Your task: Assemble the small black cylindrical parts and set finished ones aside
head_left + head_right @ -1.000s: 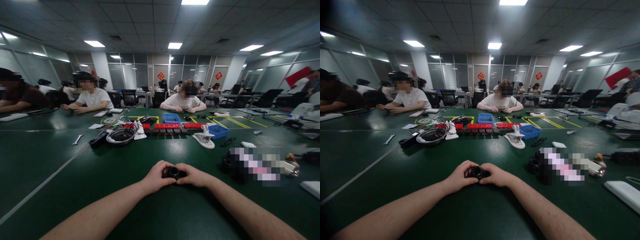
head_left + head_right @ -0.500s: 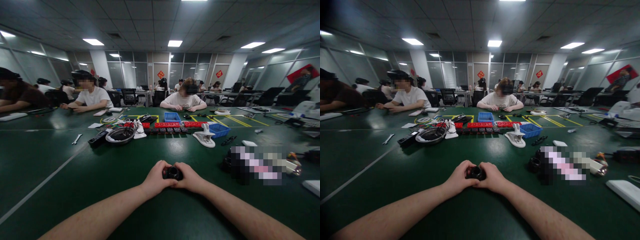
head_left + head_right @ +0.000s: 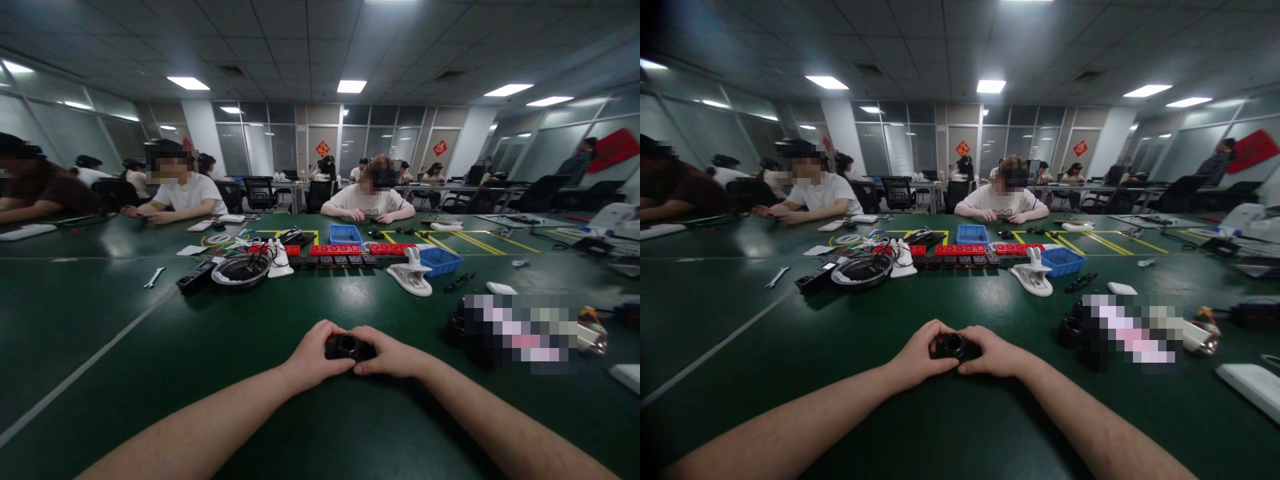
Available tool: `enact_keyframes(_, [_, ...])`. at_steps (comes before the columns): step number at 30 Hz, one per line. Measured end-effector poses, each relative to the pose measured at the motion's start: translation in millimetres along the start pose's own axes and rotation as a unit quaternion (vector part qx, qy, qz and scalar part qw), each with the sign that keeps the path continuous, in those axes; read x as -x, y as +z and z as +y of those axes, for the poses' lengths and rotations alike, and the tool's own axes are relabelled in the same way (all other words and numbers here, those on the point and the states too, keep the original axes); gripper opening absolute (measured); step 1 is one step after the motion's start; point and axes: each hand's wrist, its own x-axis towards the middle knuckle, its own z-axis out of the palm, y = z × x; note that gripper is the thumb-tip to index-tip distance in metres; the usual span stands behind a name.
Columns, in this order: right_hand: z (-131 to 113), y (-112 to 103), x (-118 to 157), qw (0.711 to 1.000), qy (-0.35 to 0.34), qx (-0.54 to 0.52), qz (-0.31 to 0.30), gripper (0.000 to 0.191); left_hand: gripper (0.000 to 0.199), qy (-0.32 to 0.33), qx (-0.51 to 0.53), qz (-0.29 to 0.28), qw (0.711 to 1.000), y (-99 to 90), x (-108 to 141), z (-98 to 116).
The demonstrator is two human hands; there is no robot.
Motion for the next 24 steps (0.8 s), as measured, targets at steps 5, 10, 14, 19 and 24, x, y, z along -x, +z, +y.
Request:
enact_keyframes(5, [6, -4, 0, 0.998, -0.013, -0.052, -0.020, 0.033, 0.032, 0.007, 0.009, -0.006, 1.000, -0.4, 1, 1])
enact_keyframes(10, [6, -3, -1, 0.998, -0.011, -0.058, -0.018, 0.031, 0.037, 0.016, 0.009, -0.005, 1.000, 1.1, -1, -4])
enact_keyframes(14, [5, -4, -1, 0.997, -0.019, -0.069, -0.023, 0.029, 0.041, 0.021, 0.004, -0.005, 1.000, 0.3, -1, -4])
enact_keyframes(19, [4, -2, 0, 0.998, 0.005, -0.064, -0.010, 0.030, 0.036, 0.010, 0.000, -0.015, 1.000, -0.4, 0, -2])
enact_keyframes(24, [5, 7, -2, 0.997, 0.062, 0.003, 0.036, 0.036, 0.038, -0.015, 0.004, -0.002, 1.000, 2.3, 2, 1])
